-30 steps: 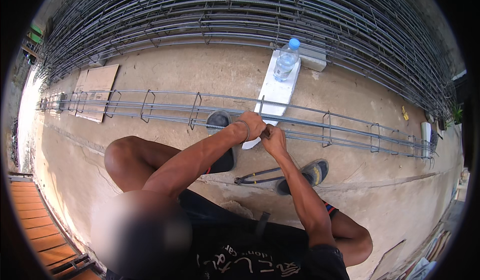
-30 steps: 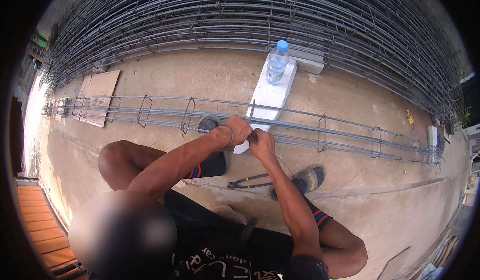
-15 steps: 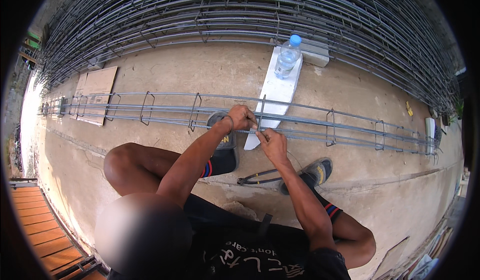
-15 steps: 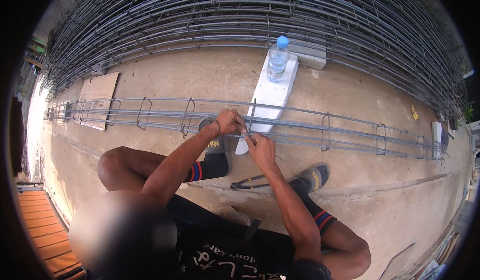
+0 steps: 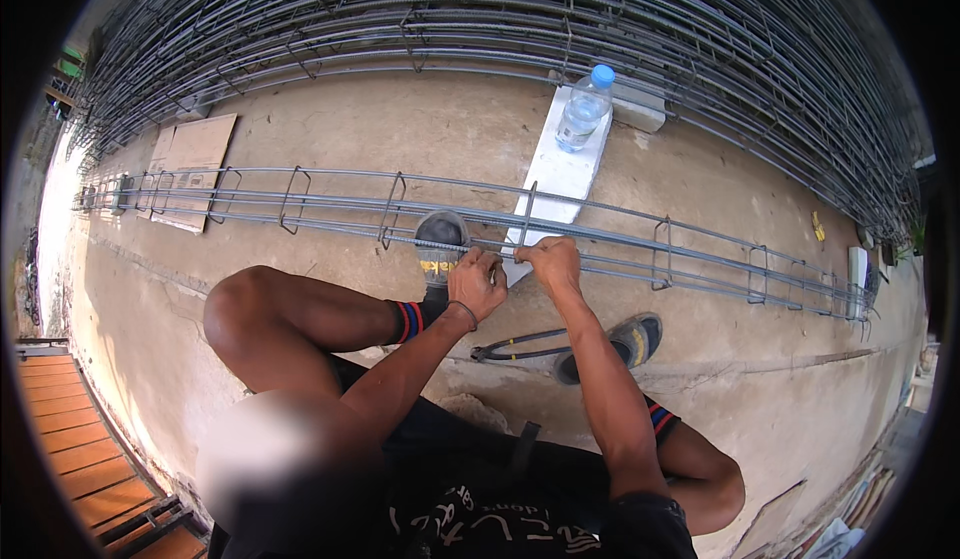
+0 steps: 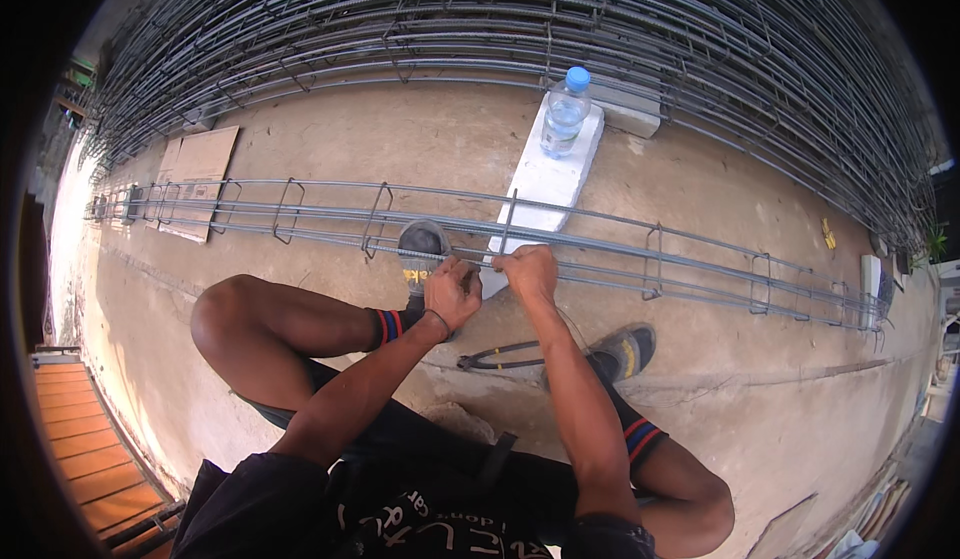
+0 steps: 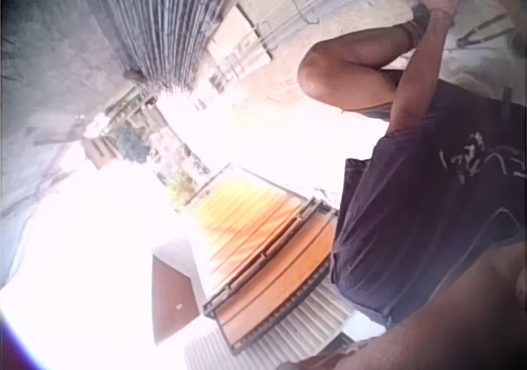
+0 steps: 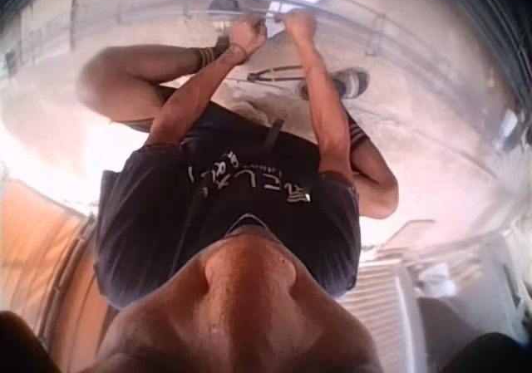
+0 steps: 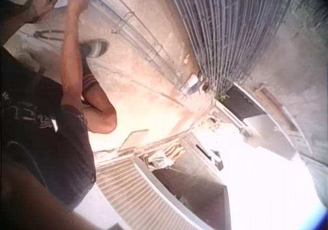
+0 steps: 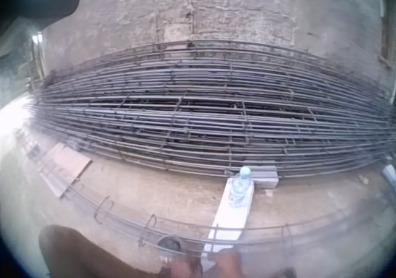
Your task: The person secures a rebar structure by wrapping tie wire around the metal rods and twisting it tight using pliers, then positions another tie wire around the bars.
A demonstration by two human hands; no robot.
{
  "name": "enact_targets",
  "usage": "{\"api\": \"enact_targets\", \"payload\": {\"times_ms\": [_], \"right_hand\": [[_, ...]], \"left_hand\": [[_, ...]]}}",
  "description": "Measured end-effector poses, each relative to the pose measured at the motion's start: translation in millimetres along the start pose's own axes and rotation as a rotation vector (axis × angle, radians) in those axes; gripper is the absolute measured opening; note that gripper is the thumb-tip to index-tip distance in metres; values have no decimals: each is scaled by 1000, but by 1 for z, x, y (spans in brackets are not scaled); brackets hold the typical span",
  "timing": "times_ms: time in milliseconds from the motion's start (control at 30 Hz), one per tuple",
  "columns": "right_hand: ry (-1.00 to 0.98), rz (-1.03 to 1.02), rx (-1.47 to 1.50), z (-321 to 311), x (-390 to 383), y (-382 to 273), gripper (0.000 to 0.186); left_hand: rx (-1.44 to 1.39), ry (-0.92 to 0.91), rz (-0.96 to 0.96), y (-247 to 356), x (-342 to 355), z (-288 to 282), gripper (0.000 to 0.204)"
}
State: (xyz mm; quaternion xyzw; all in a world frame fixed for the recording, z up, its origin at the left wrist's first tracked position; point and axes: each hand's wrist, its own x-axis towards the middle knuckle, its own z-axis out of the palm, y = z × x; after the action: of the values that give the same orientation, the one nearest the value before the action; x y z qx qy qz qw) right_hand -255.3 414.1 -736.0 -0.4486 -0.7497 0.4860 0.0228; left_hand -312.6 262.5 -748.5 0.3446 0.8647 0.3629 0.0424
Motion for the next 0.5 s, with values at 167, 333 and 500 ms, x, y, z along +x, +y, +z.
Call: {"api": "enact_targets", "payload": {"times_ms": [167, 333, 500], "right_hand": [[9, -5, -29, 7, -5, -8, 32], [53, -26, -102, 0, -3, -11, 34], [-5, 20, -183, 0, 6, -22, 33]], "left_hand": [[-1287, 85, -953, -21, -10, 46, 11], [-1535, 119, -964, -23, -1, 57, 31], [-1678, -203, -700, -25, 2, 64, 45]]}}
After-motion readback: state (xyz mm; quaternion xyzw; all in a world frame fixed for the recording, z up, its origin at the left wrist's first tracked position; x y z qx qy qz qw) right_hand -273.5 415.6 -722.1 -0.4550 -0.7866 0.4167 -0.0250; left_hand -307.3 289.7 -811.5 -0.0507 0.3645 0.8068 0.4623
